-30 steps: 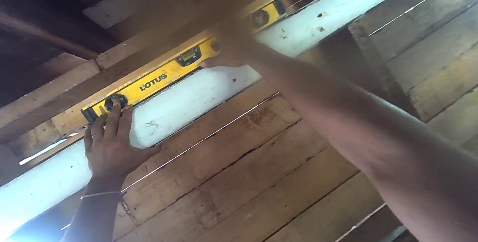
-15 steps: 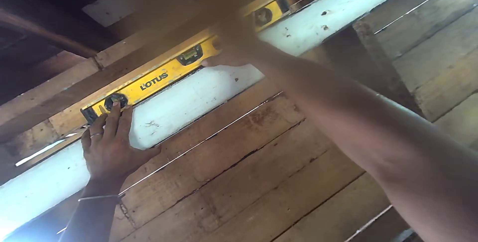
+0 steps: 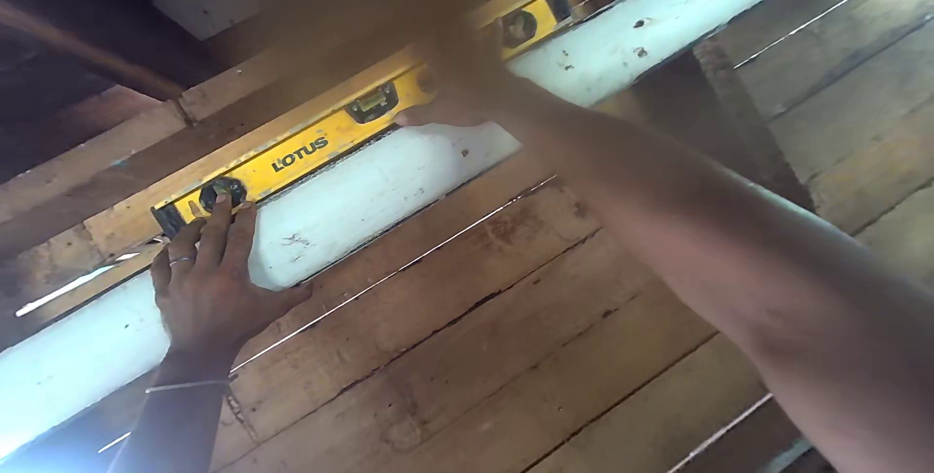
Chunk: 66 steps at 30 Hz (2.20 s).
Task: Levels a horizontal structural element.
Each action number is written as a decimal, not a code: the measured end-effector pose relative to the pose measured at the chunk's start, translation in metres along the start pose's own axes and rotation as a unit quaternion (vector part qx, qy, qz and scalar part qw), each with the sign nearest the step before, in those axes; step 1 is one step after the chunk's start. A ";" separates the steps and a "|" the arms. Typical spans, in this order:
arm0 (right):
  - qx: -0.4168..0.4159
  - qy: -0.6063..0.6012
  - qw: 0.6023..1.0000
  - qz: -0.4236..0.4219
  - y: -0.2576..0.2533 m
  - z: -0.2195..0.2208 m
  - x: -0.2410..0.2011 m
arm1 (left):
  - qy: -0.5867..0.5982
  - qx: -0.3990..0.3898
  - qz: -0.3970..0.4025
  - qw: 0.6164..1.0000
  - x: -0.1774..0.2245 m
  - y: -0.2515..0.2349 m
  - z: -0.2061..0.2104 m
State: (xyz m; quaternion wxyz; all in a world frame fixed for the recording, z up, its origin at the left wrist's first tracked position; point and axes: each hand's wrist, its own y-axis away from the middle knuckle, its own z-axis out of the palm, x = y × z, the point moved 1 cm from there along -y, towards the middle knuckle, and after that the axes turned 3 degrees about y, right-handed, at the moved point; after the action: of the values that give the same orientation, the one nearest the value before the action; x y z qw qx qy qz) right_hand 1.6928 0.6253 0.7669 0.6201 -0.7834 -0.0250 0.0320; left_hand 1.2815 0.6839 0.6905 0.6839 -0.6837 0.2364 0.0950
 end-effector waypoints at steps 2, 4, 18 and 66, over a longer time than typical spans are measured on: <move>0.003 -0.002 1.000 -0.001 0.000 -0.001 0.000 | 0.000 0.006 0.004 1.000 0.000 0.000 0.000; 0.000 0.003 1.000 0.002 -0.001 -0.002 0.000 | 0.000 0.011 0.010 1.000 -0.001 -0.001 0.000; -0.006 0.003 1.000 0.001 -0.002 0.002 0.000 | 0.000 0.010 0.014 1.000 -0.003 -0.002 0.000; -0.015 -0.003 1.000 0.020 -0.003 -0.001 -0.005 | 0.024 -0.015 0.015 0.999 -0.010 -0.004 0.002</move>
State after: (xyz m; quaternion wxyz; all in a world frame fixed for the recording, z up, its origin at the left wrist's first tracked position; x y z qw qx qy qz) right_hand 1.6882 0.6246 0.7701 0.6074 -0.7929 -0.0113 0.0465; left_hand 1.2754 0.6873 0.6987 0.6661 -0.6925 0.2614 0.0920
